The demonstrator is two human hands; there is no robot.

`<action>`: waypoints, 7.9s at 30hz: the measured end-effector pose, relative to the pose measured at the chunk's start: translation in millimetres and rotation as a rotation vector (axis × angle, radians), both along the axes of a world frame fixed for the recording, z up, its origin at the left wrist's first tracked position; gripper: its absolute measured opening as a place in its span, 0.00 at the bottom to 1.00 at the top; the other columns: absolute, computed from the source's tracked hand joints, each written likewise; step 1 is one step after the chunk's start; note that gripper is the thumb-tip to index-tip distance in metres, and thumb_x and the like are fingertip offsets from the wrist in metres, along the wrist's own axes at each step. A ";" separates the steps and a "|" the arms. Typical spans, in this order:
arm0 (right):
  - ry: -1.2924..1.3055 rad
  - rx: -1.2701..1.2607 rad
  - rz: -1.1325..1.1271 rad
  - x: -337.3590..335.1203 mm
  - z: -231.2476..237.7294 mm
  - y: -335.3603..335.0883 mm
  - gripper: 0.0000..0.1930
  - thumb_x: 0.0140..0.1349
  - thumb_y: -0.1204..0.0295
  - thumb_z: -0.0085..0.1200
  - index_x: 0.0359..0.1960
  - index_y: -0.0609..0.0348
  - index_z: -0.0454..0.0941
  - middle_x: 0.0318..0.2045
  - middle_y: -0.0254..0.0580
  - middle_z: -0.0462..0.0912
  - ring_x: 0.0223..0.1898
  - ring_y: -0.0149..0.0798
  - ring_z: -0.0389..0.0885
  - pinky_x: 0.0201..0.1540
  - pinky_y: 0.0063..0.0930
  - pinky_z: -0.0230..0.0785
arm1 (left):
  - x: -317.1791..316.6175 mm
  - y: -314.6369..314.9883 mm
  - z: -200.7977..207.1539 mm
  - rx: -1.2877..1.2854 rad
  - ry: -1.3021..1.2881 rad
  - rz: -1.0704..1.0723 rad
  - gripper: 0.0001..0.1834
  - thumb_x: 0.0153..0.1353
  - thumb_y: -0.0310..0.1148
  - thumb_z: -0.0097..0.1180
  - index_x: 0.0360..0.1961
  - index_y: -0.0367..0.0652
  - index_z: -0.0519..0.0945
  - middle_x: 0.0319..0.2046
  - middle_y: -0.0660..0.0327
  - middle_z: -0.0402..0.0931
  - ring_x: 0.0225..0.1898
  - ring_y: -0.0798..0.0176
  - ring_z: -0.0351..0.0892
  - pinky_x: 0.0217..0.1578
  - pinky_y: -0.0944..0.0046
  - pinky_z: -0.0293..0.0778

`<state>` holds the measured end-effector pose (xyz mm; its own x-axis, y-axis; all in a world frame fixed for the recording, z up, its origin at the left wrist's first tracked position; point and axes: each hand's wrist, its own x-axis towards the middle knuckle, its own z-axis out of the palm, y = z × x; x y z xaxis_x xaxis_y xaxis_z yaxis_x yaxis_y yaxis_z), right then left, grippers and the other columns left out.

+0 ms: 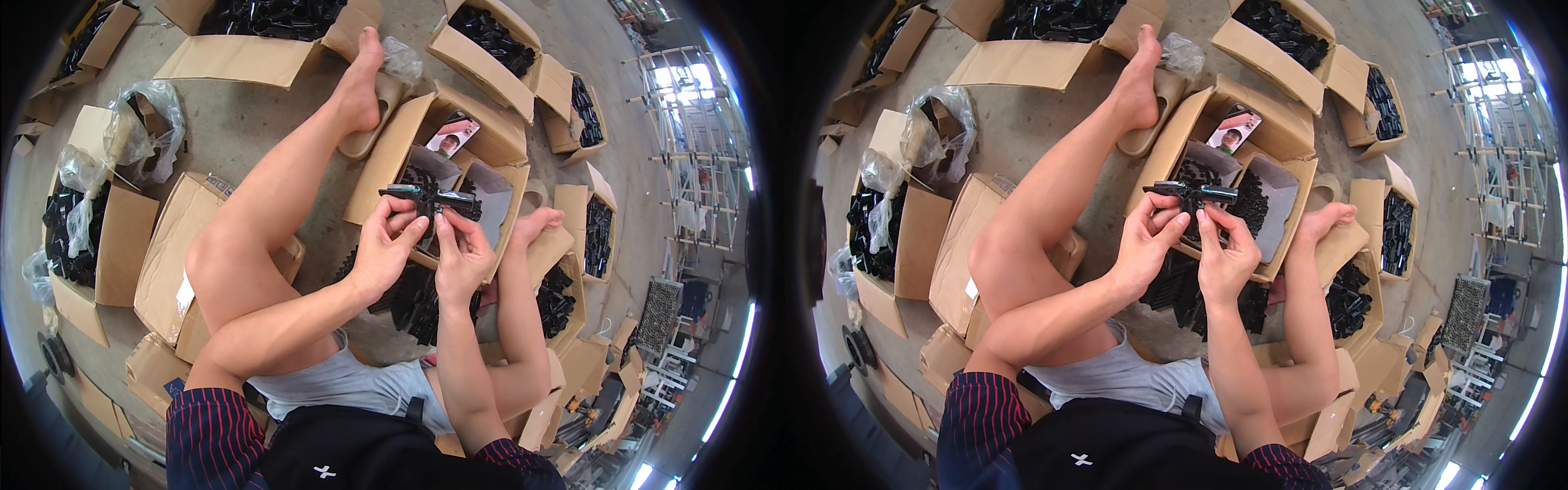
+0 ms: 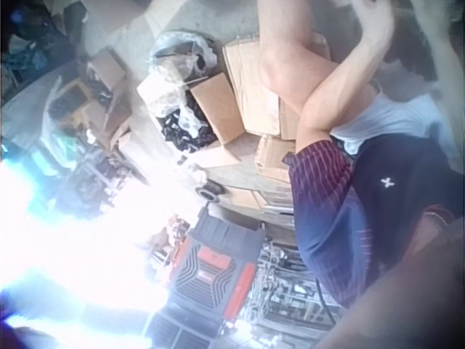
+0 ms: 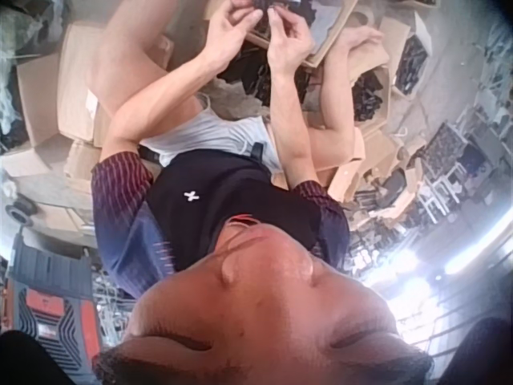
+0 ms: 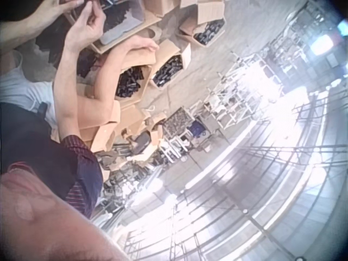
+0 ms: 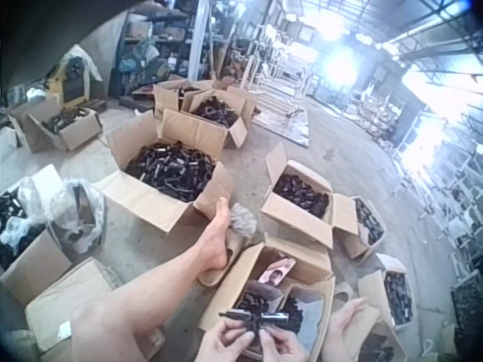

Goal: The person picks up plastic components and rubber o-rings from boxes, fits the o-rings onto the components, and places the assembled parts into another box.

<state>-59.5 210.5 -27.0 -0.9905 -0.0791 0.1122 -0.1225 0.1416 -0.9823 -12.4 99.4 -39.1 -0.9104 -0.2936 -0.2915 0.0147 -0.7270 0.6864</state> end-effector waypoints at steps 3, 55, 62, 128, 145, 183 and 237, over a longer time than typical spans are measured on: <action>-0.032 -0.032 -0.006 -1.3 0.5 1.2 0.07 0.63 0.81 0.65 0.41 0.69 0.84 0.40 0.41 0.87 0.41 0.29 0.82 0.50 0.23 0.75 | -0.3 0.3 0.3 -0.016 0.004 0.006 0.11 0.69 0.20 0.56 0.49 0.37 0.69 0.48 0.56 0.82 0.48 0.71 0.79 0.49 0.70 0.75; -0.134 -0.093 -0.099 15.1 6.4 1.3 0.09 0.64 0.72 0.66 0.41 0.65 0.86 0.34 0.36 0.88 0.35 0.23 0.82 0.40 0.21 0.75 | 8.3 7.7 2.4 -0.260 0.009 -0.032 0.12 0.68 0.18 0.55 0.47 0.44 0.69 0.43 0.66 0.75 0.45 0.76 0.76 0.41 0.75 0.70; -0.150 -0.094 -0.110 16.2 15.3 -1.0 0.10 0.64 0.70 0.67 0.41 0.65 0.86 0.34 0.38 0.88 0.36 0.25 0.84 0.41 0.23 0.76 | 6.5 6.4 -2.3 -0.278 0.030 -0.029 0.11 0.69 0.17 0.53 0.47 0.42 0.69 0.46 0.63 0.76 0.48 0.72 0.78 0.45 0.73 0.72; -0.095 -0.074 -0.206 20.6 -7.0 -5.3 0.11 0.68 0.70 0.63 0.44 0.67 0.85 0.37 0.36 0.86 0.37 0.25 0.80 0.43 0.21 0.73 | 5.8 12.8 -5.2 -0.197 -0.001 -0.004 0.12 0.67 0.20 0.60 0.48 0.38 0.71 0.45 0.59 0.81 0.48 0.72 0.79 0.48 0.71 0.75; -0.084 -0.040 -0.256 19.0 -3.4 -9.5 0.12 0.65 0.66 0.66 0.36 0.65 0.83 0.30 0.33 0.84 0.30 0.24 0.75 0.35 0.21 0.69 | 7.1 14.4 -5.4 -0.209 0.010 0.001 0.12 0.66 0.20 0.60 0.47 0.38 0.71 0.43 0.62 0.80 0.47 0.73 0.78 0.47 0.71 0.74; 0.204 0.161 -0.193 12.3 -12.5 -5.3 0.10 0.62 0.71 0.68 0.37 0.65 0.84 0.33 0.41 0.83 0.34 0.35 0.82 0.38 0.28 0.73 | 7.9 16.5 -10.4 -0.213 0.033 -0.002 0.13 0.67 0.19 0.59 0.49 0.38 0.71 0.47 0.58 0.81 0.49 0.72 0.79 0.49 0.70 0.75; -0.123 0.004 -0.235 41.7 -15.3 4.9 0.08 0.64 0.74 0.66 0.37 0.68 0.85 0.35 0.39 0.86 0.36 0.27 0.82 0.43 0.22 0.74 | 25.2 26.6 -12.3 -0.237 -0.068 0.003 0.11 0.67 0.17 0.56 0.48 0.33 0.72 0.46 0.56 0.80 0.50 0.69 0.79 0.51 0.70 0.76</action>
<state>-17.8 215.4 -42.3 -0.9879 0.1549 -0.0102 0.0347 0.1564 -0.9871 12.8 126.0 -51.4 -0.8902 -0.3636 -0.2746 -0.0356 -0.5453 0.8375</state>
